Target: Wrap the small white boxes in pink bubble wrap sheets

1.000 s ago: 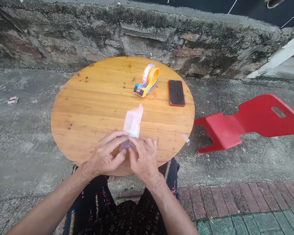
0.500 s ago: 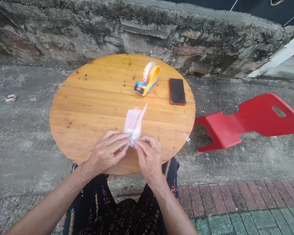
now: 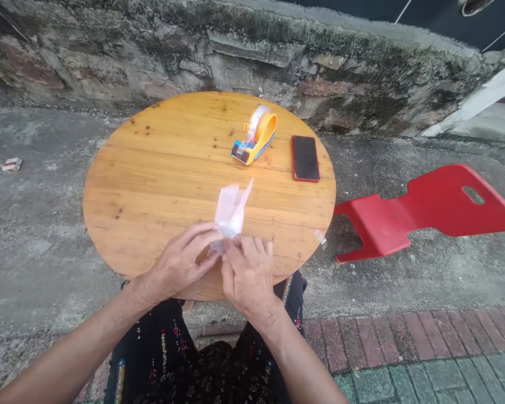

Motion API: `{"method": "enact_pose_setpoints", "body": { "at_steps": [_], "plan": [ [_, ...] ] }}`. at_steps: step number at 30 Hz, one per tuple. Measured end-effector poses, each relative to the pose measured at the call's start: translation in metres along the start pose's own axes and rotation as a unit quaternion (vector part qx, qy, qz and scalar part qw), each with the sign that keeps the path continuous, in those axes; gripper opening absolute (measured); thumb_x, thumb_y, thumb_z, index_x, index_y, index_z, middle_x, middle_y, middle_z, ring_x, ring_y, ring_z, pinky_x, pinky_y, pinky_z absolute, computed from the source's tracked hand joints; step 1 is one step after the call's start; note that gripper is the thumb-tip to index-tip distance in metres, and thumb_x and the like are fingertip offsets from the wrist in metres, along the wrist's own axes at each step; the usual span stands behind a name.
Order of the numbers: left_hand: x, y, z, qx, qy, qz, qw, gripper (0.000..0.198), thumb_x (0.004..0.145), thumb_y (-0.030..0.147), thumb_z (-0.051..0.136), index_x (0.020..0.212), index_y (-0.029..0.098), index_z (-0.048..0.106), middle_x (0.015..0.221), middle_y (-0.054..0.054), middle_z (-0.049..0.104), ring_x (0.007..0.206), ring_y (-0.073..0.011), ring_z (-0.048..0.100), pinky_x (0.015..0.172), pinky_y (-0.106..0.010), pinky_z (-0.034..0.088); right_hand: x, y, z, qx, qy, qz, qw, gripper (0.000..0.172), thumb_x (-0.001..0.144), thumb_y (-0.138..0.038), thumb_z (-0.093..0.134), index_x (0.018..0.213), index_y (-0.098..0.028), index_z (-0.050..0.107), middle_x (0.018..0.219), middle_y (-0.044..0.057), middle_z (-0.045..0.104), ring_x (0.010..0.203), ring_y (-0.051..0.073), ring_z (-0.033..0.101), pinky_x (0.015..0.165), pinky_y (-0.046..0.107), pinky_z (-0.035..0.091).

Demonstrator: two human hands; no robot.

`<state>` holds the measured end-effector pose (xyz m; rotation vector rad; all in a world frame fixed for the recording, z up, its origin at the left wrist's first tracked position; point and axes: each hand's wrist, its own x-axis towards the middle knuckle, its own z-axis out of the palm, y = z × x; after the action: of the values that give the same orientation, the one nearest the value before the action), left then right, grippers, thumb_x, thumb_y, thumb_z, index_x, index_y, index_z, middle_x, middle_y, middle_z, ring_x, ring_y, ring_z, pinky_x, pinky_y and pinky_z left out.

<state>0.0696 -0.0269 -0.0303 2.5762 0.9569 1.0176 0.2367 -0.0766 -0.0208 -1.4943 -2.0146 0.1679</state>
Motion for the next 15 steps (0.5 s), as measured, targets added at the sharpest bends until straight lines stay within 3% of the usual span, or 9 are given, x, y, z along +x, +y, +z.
{"method": "enact_pose_setpoints", "body": {
  "at_steps": [3, 5, 9, 12, 15],
  "plan": [
    [0.002, -0.004, -0.002, 0.011, -0.044, 0.023, 0.999, 0.037, 0.086, 0.008, 0.054, 0.123, 0.014, 0.053, 0.133, -0.015, 0.052, 0.104, -0.0209, 0.059, 0.086, -0.037, 0.055, 0.002, -0.004, -0.007, -0.077, -0.053, -0.033, 0.995, 0.03, 0.088, -0.018, 0.05, 0.114, -0.015, 0.065, 0.099, 0.01, 0.063, 0.087, 0.024, 0.05, 0.076, 0.043, 0.037],
    [0.004, -0.006, -0.003, 0.01, -0.068, 0.046, 0.997, 0.037, 0.086, 0.01, 0.055, 0.123, 0.014, 0.053, 0.132, -0.015, 0.054, 0.103, -0.0219, 0.058, 0.087, -0.038, 0.055, 0.005, -0.006, -0.01, -0.113, -0.08, -0.047, 0.989, 0.032, 0.084, -0.015, 0.051, 0.113, -0.012, 0.065, 0.101, 0.013, 0.063, 0.088, 0.026, 0.05, 0.077, 0.045, 0.038],
    [0.005, -0.006, -0.001, 0.007, -0.056, 0.066, 0.996, 0.036, 0.088, 0.009, 0.055, 0.123, 0.013, 0.052, 0.12, -0.012, 0.062, 0.103, -0.0222, 0.056, 0.088, -0.039, 0.054, 0.006, 0.0, -0.019, -0.059, -0.103, -0.066, 0.991, 0.041, 0.079, -0.006, 0.049, 0.117, -0.012, 0.062, 0.104, 0.012, 0.064, 0.09, 0.026, 0.054, 0.081, 0.046, 0.041],
    [0.004, -0.004, 0.0, 0.017, -0.059, 0.063, 0.996, 0.033, 0.089, 0.01, 0.054, 0.121, 0.011, 0.054, 0.123, -0.012, 0.061, 0.102, -0.0214, 0.055, 0.088, -0.039, 0.053, 0.004, 0.016, -0.026, 0.052, -0.063, -0.064, 0.995, 0.042, 0.084, -0.002, 0.045, 0.117, -0.021, 0.062, 0.107, 0.006, 0.067, 0.093, 0.02, 0.058, 0.085, 0.042, 0.043],
    [0.003, -0.003, 0.0, 0.033, -0.067, 0.063, 0.995, 0.03, 0.089, 0.012, 0.055, 0.119, 0.011, 0.056, 0.125, -0.012, 0.06, 0.103, -0.0219, 0.055, 0.089, -0.04, 0.053, 0.006, 0.038, -0.026, 0.078, 0.012, -0.003, 0.997, 0.031, 0.089, -0.007, 0.048, 0.11, -0.023, 0.064, 0.103, 0.003, 0.069, 0.094, 0.018, 0.061, 0.085, 0.038, 0.045]
  ]
}}
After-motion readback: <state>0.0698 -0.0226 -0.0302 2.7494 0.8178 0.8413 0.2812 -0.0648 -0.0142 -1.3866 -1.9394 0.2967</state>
